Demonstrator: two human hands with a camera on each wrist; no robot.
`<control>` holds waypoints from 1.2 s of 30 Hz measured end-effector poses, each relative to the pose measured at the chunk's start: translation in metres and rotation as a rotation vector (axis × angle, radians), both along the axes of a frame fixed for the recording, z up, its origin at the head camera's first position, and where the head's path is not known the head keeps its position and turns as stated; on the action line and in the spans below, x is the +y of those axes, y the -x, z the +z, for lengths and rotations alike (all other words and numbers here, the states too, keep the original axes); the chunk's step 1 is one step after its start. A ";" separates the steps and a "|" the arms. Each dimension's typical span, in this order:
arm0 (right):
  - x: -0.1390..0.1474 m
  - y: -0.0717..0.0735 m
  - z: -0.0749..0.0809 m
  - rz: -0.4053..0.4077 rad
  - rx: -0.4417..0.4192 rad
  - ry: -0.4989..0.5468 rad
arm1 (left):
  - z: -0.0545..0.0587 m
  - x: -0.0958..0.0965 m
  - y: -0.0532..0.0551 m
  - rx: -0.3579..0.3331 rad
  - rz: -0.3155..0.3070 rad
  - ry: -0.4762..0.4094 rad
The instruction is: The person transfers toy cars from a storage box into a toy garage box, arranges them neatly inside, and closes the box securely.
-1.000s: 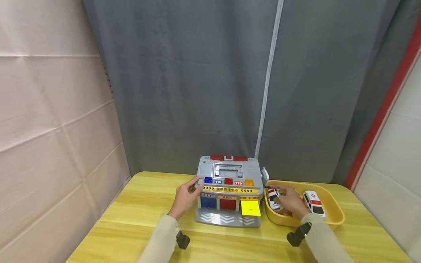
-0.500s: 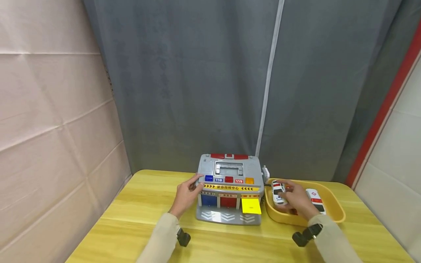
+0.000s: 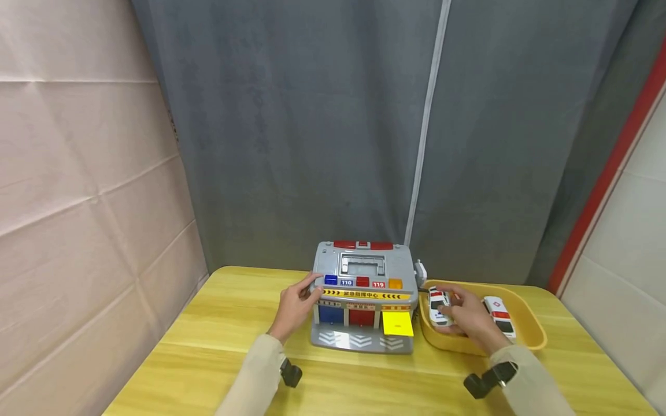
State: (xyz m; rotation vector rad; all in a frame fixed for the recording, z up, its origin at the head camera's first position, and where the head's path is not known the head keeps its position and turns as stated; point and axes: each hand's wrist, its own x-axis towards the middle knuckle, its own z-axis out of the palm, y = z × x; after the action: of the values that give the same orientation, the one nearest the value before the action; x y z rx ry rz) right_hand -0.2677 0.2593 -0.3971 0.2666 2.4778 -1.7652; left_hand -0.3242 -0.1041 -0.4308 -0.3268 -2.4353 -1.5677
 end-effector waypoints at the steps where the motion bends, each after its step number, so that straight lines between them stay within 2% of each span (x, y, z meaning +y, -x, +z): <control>1: 0.000 -0.001 -0.001 0.003 0.004 0.011 | 0.000 0.000 0.000 0.001 -0.002 -0.002; 7: 0.004 -0.008 -0.004 0.015 0.025 0.063 | -0.001 0.001 0.000 -0.003 -0.012 -0.007; 13: 0.004 -0.011 -0.002 0.016 0.004 0.071 | -0.002 0.000 0.000 0.014 0.001 -0.005; 20: 0.004 -0.018 -0.002 0.012 -0.005 0.130 | 0.000 0.000 0.001 0.008 -0.001 -0.003; 30: 0.005 -0.027 -0.008 0.074 0.031 0.215 | -0.001 -0.001 0.001 0.022 -0.008 0.005; 36: 0.005 -0.031 -0.014 0.093 0.044 0.216 | -0.001 -0.001 0.001 0.026 -0.006 0.009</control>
State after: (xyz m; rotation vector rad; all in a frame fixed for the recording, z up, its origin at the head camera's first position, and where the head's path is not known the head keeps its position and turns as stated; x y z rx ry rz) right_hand -0.2370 0.2647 -0.4108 0.0953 2.2600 -1.9972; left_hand -0.3253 -0.1049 -0.4319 -0.3550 -2.4248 -1.5453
